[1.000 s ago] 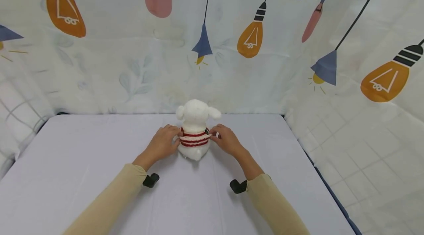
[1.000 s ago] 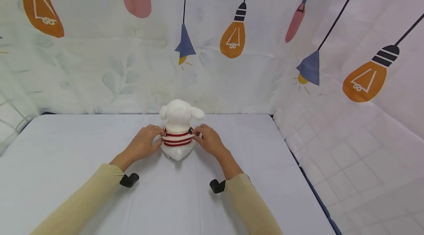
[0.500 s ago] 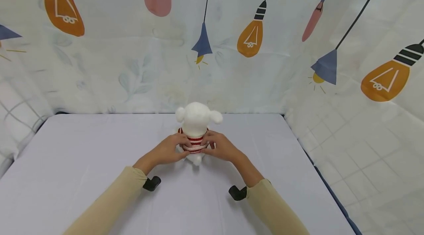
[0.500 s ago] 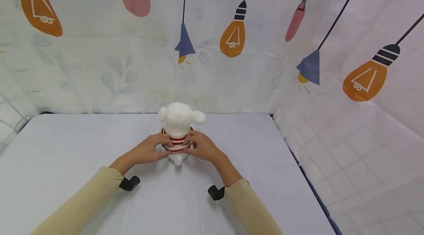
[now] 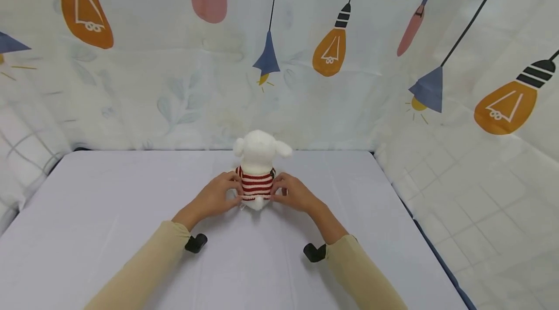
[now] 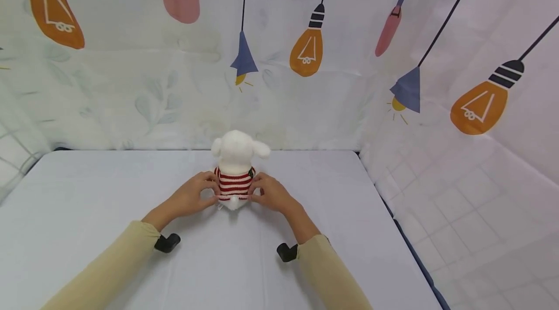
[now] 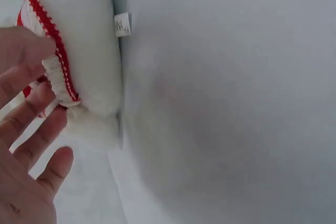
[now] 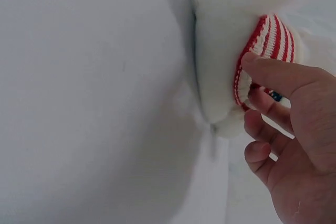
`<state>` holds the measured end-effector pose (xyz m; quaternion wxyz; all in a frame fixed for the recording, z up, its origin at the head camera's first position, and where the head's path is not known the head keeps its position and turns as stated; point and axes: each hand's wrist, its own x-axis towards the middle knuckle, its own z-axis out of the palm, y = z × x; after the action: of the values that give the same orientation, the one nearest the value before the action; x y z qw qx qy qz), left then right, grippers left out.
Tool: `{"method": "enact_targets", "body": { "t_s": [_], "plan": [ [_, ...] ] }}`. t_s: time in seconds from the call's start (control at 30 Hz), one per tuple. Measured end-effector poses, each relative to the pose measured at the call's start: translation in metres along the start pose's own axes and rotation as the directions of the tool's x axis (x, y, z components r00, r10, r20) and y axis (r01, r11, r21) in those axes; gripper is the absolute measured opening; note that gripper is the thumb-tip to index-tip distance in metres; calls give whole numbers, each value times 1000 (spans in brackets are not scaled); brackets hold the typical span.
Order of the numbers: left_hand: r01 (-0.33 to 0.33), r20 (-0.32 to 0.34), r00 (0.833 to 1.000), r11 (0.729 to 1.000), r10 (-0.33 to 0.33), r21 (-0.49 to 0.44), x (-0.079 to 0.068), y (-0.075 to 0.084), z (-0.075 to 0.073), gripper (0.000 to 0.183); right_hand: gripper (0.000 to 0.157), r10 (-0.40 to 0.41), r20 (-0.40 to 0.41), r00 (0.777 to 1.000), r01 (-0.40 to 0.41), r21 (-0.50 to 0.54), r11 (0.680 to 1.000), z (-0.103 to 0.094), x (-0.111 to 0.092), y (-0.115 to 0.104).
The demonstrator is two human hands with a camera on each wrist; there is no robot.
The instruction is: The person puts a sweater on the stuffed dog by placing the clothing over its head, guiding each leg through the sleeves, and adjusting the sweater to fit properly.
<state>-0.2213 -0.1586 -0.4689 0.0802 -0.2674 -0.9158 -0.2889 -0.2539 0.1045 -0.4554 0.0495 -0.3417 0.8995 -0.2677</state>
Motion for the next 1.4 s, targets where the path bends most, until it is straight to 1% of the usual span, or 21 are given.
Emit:
{"method": "enact_targets", "body": {
  "t_s": [0.1,0.2,0.27,0.33,0.47,0.5,0.6,0.7,0.8,0.87,0.93,1.03,1.13,1.23,1.33,1.4],
  "plan": [
    [10,-25,1000,997,-8,76,2,-3,-3,9,7,36,6,999,-36,-22,999,-2,3,1],
    [19,-7,1000,992,-18,126,4,-5,-5,10,6,52,7,999,-51,-36,998,-4,5,3],
    [34,10,999,992,-35,119,5,-6,-5,10,5,54,-1,999,-54,-40,998,-5,6,5],
    [59,25,998,995,-62,85,7,-6,-4,10,3,55,-15,998,-56,-38,998,-6,7,7],
    [103,26,994,995,-103,14,9,-8,-1,8,3,60,-38,997,-61,-6,998,-5,8,8],
    [108,21,994,994,-108,7,9,-9,0,9,4,65,-41,997,-65,1,998,-4,8,8],
    [134,-6,991,991,-134,27,11,-8,4,13,4,85,-58,995,-86,-7,996,0,10,6],
    [159,-51,986,985,-156,60,14,-3,4,17,4,103,-93,990,-107,-38,994,2,11,3],
    [190,-91,979,979,-183,72,16,-1,2,21,3,114,-143,983,-119,-32,992,1,11,-1],
    [211,-108,973,975,-203,67,15,-2,0,24,8,148,-171,974,-153,-14,988,1,11,-4],
    [232,-122,967,971,-224,50,14,-4,-2,26,18,193,-192,962,-195,11,981,3,12,-7],
    [251,-128,961,967,-244,42,14,-7,-3,29,31,278,-199,940,-275,43,960,6,14,-11],
    [280,-104,956,960,-276,29,17,-9,-4,37,39,333,-198,922,-326,70,943,9,17,-17],
    [296,-44,954,955,-296,-9,22,-11,-3,49,43,359,-206,910,-345,101,933,11,19,-23],
    [281,9,960,959,-281,-38,27,-12,0,56,42,369,-212,905,-345,144,928,12,21,-29],
    [263,15,965,964,-263,-33,29,-12,1,57,42,368,-211,906,-339,164,927,12,23,-32]
  ]
}}
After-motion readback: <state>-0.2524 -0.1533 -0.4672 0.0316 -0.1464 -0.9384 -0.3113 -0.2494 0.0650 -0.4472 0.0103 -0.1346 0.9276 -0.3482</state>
